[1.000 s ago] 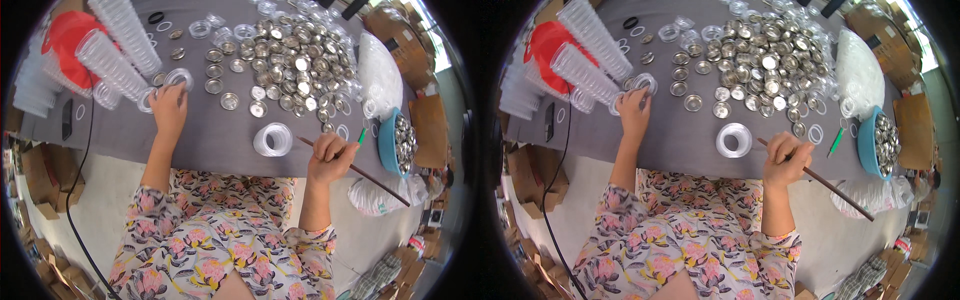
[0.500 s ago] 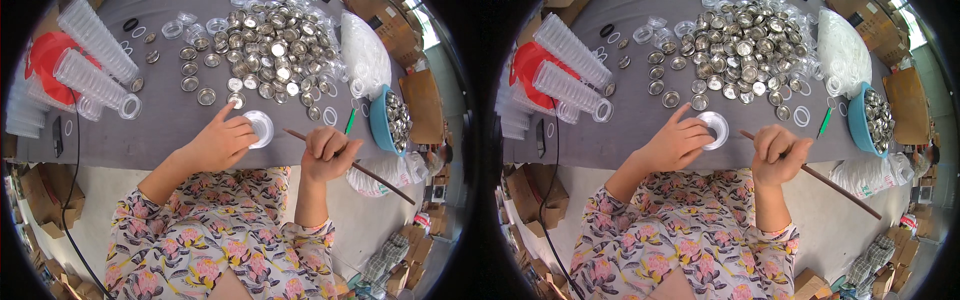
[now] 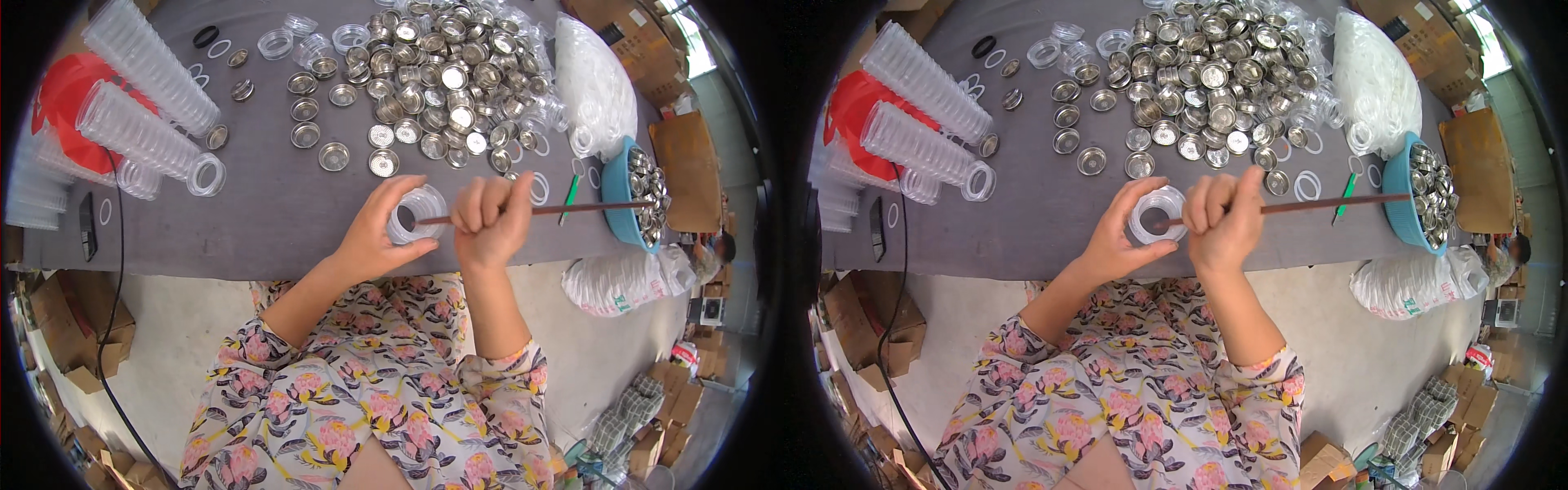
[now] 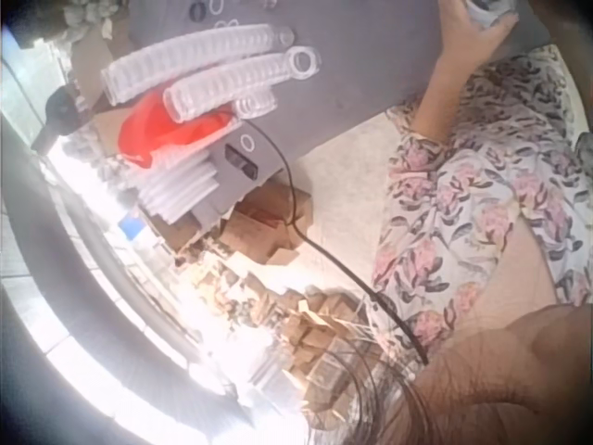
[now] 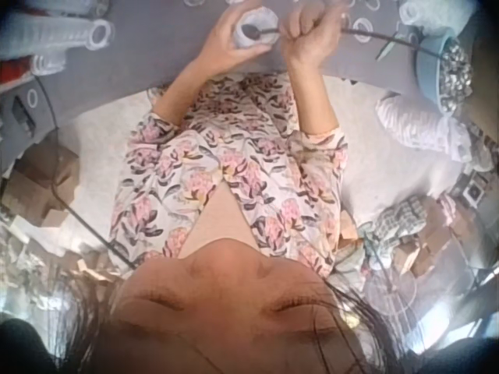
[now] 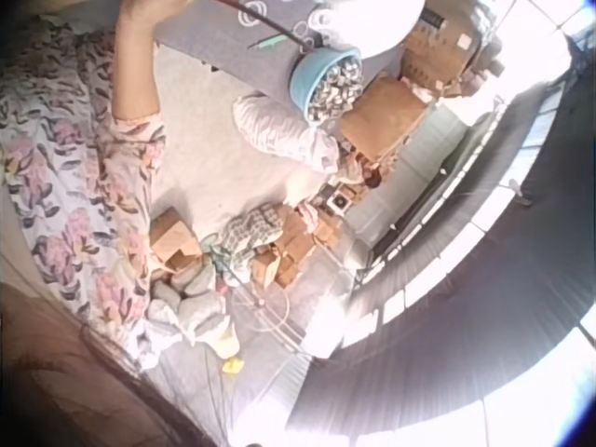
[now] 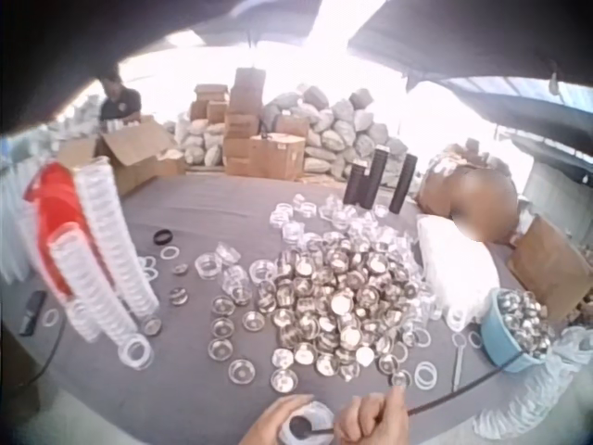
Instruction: The person assembles small plastic containers by placing metal mesh lids into clear plastic rings. They use a wooden stick to press the lids into place and stack the finished units. The person also handles stacks of plastic rings and metal lids on a table.
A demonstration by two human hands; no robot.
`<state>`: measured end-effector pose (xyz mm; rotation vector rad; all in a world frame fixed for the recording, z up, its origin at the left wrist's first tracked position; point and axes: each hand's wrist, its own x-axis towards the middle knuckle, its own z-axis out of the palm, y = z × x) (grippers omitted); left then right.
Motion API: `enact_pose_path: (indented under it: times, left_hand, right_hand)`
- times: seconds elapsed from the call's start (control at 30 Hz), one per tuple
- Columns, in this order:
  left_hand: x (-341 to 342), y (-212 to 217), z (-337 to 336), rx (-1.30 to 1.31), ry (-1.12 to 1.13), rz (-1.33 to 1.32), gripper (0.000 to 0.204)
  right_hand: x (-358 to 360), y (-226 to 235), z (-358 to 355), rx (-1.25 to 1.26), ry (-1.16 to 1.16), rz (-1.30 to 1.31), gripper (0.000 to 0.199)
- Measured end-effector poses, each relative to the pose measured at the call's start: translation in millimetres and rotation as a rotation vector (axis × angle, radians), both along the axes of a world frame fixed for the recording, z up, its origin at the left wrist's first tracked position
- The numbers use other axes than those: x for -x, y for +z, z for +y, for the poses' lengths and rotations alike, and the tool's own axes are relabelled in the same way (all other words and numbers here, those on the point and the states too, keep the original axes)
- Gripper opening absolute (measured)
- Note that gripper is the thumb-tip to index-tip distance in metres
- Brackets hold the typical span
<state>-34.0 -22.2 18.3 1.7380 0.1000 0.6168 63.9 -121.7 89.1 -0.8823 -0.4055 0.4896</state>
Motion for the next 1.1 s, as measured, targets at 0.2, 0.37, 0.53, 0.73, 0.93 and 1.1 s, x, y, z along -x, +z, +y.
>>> enact_pose_path:
  times: [0.2, 0.37, 0.53, 0.73, 0.93, 1.1]
  left_hand:
    - [2.4, -5.1, 5.1, -0.197, 0.083, -0.036, 0.059]
    - [-1.4, -6.7, 3.3, -0.170, 0.106, -0.056, 0.067]
    - [-1.5, -10.0, -2.2, -0.023, 0.105, -0.041, 0.081]
    - [-5.4, -21.8, -4.0, 0.015, 0.147, -0.105, 0.091]
    - [-7.9, -22.6, -5.1, -0.035, 0.181, -0.094, 0.094]
    - [-9.0, -26.5, -11.0, 0.044, 0.201, -0.076, 0.094]
  right_hand:
    - [-6.0, 10.8, 2.7, -0.007, -0.068, -0.144, 0.062]
    - [-3.2, -1.1, 1.9, 0.068, -0.174, -0.319, 0.062]
    - [4.6, -13.0, 14.8, -0.070, -0.133, -0.231, 0.062]
    - [20.1, -6.4, 5.3, 0.046, 0.044, -0.084, 0.062]
    - [-10.7, 16.8, 5.9, 0.357, -0.110, -0.240, 0.060]
    - [-1.7, 2.7, 33.4, 0.109, -0.164, -0.170, 0.059]
